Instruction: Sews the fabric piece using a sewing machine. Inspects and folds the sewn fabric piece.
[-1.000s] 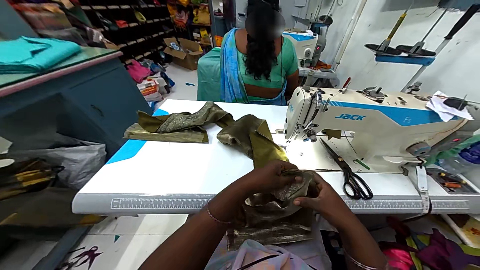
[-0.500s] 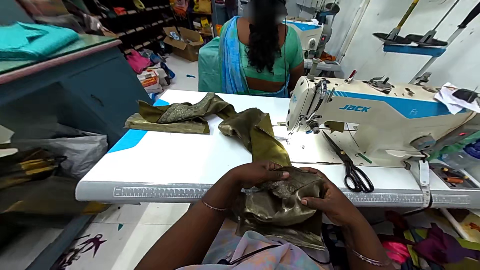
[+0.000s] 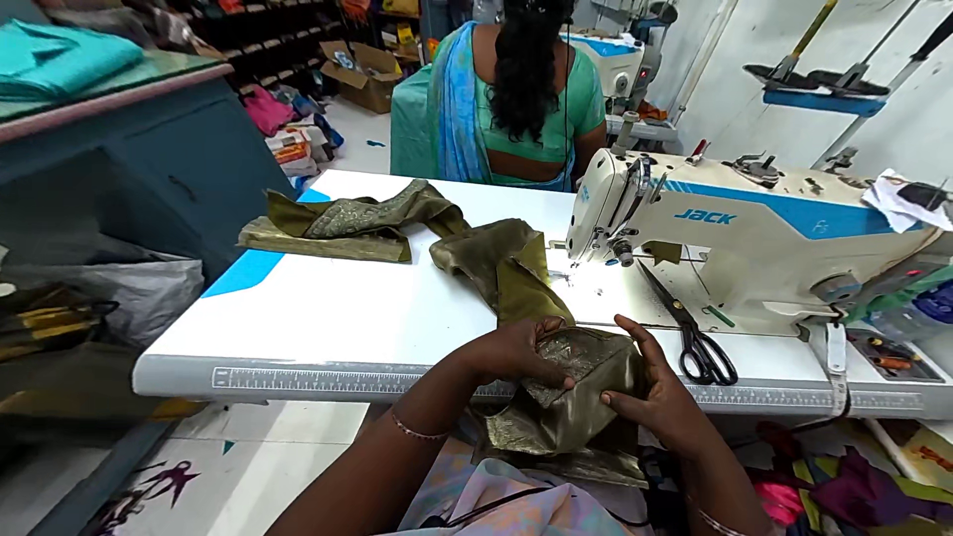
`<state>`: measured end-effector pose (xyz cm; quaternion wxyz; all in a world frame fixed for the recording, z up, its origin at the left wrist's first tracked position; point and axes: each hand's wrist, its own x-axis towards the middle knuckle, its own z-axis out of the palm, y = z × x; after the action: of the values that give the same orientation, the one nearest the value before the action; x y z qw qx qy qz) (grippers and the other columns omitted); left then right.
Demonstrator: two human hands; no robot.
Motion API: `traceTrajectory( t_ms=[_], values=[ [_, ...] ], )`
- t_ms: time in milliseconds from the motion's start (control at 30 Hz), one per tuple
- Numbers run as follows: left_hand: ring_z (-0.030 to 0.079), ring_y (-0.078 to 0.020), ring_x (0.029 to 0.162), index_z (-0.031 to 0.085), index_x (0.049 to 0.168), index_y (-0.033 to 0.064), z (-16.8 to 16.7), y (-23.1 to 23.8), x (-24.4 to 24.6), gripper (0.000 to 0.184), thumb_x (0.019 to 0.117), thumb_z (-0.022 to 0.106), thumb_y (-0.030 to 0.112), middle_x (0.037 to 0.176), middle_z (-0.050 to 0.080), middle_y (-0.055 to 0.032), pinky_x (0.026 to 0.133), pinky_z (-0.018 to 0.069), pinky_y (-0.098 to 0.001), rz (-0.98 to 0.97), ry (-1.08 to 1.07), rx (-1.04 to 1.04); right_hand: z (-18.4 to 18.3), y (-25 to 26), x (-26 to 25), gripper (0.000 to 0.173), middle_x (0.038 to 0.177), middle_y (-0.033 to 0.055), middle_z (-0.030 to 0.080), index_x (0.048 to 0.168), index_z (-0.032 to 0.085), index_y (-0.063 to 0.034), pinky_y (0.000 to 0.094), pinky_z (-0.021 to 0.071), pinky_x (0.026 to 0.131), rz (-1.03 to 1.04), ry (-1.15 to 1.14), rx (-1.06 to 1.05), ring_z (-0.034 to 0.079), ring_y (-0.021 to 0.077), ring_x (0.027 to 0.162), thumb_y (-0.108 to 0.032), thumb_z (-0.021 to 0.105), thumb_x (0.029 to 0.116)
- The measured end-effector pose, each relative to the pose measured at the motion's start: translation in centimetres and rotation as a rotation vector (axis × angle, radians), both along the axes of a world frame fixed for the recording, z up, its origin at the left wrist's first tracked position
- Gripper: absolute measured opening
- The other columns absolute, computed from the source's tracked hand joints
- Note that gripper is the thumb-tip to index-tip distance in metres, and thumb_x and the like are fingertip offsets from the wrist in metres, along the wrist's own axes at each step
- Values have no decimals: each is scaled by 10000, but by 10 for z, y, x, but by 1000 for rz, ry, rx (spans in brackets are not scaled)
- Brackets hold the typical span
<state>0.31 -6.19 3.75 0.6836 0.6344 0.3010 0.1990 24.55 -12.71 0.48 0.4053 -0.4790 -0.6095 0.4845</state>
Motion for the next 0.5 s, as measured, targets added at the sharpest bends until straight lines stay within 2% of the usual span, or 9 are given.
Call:
traceTrajectory(
  t_ms=[67, 133, 200, 267, 400, 467, 500],
  values=[
    [689, -105, 797, 569, 1072, 39, 8, -4, 2, 372, 803, 767, -123, 934, 694, -63, 721, 592, -264, 46, 62, 56, 3, -2, -4, 879, 1157, 6, 702, 1575, 318, -249, 278, 597, 836, -22, -32, 17, 706, 89, 960, -285, 752, 812],
    [682, -116, 781, 589, 1070, 21, 15, -8, 4, 358, 800, 783, -111, 923, 694, -83, 704, 582, -264, 48, 104, 110, 7, -5, -16, 845, 1059, 11, 724, 1526, 390, -216, 286, 609, 780, -122, -59, 32, 718, 88, 878, -365, 797, 800],
    [691, -106, 816, 592, 1102, 22, 14, -4, 6, 363, 817, 793, -77, 943, 697, -73, 744, 593, -264, -6, 102, 131, 11, -8, -27, 802, 1055, 27, 727, 1460, 464, -238, 311, 618, 757, -203, -104, 44, 725, 117, 864, -284, 864, 767],
    [691, -105, 825, 594, 1150, 9, 15, -7, 5, 355, 849, 753, -90, 972, 697, -83, 758, 594, -257, 5, 86, 85, 14, -9, -29, 772, 1040, 36, 738, 1435, 486, -255, 304, 622, 726, -214, -90, 36, 734, 132, 839, -166, 870, 771],
    [684, -67, 835, 578, 1216, 28, 8, -4, 0, 314, 930, 683, -47, 1000, 693, -48, 770, 585, -229, 32, 71, -5, 11, -7, -21, 696, 976, 42, 748, 1452, 446, -223, 294, 614, 721, -203, -21, -15, 731, 134, 788, -30, 752, 858],
    [682, -67, 843, 563, 1253, 28, 7, -6, 0, 328, 947, 663, -38, 1022, 692, -52, 780, 583, -231, 64, 59, -41, 7, -8, -22, 666, 1047, 38, 747, 1456, 438, -160, 328, 602, 775, -318, -101, 57, 726, 133, 879, -2, 724, 875],
    [680, -69, 841, 563, 1278, 25, 10, -9, 1, 345, 950, 655, -38, 1031, 695, -59, 780, 581, -233, 96, 57, -55, 3, -9, -22, 647, 1158, 62, 708, 1448, 456, -98, 381, 580, 846, -398, -184, 161, 693, 161, 1005, -21, 722, 864]
  ],
)
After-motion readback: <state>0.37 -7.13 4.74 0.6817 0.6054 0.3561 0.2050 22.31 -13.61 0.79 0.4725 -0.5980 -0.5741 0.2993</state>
